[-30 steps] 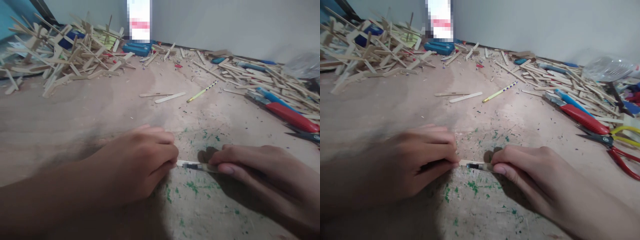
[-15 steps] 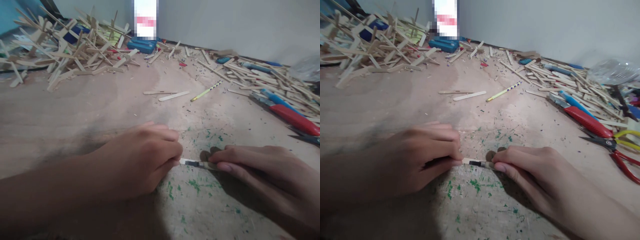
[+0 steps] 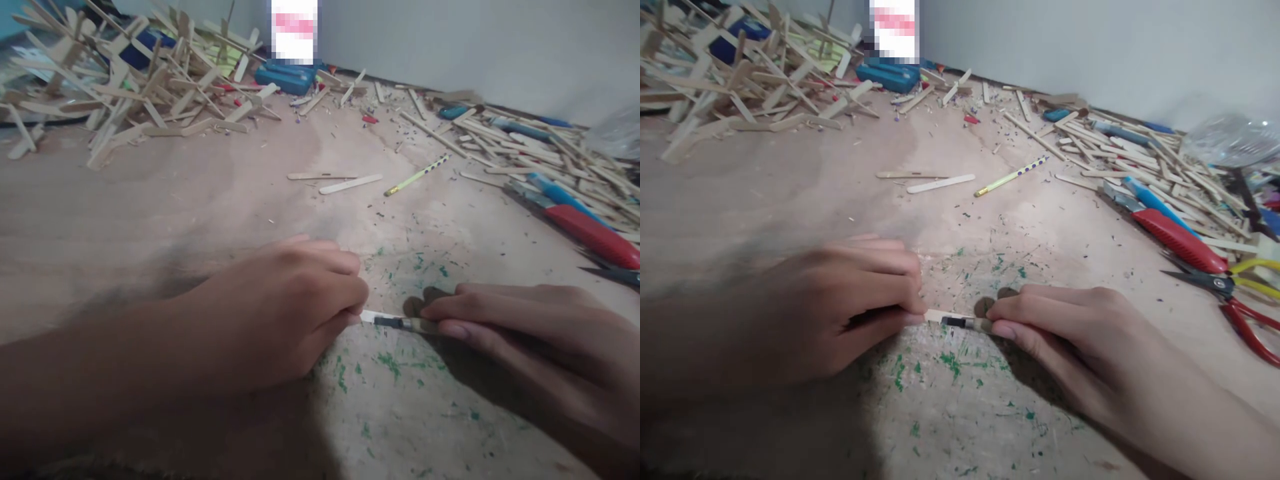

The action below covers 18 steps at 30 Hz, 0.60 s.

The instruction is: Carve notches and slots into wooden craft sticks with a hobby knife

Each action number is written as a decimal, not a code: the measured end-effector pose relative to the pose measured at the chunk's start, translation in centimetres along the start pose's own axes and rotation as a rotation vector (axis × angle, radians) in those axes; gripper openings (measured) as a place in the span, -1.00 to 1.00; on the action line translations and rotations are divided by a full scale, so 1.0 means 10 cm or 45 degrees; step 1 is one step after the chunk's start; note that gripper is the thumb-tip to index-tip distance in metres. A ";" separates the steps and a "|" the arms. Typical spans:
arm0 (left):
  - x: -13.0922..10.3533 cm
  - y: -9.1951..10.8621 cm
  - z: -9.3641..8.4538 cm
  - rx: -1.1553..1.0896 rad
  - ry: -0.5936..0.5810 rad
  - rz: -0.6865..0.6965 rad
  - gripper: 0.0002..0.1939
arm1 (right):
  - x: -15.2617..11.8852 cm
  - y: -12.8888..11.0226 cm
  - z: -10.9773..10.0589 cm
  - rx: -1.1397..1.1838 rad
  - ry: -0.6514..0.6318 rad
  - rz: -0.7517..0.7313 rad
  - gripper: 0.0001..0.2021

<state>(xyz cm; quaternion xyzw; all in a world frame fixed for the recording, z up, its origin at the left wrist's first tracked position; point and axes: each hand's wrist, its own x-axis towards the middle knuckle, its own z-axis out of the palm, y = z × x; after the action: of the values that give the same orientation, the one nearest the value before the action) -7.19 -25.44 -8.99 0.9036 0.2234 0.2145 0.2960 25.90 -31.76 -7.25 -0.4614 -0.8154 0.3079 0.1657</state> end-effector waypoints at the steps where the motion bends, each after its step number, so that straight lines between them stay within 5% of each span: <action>1: 0.00 0.00 0.00 0.001 0.002 -0.002 -0.67 | 0.00 -0.01 0.01 -0.002 -0.004 -0.002 -0.49; 18: 0.00 0.03 -0.01 0.019 0.011 0.001 -0.63 | 0.05 -0.03 -0.03 0.098 0.009 -0.059 -0.82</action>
<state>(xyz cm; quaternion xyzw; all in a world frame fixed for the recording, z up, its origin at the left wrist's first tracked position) -7.11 -25.61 -8.75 0.9049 0.2258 0.2169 0.2883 25.62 -31.34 -6.87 -0.4367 -0.8128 0.3335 0.1935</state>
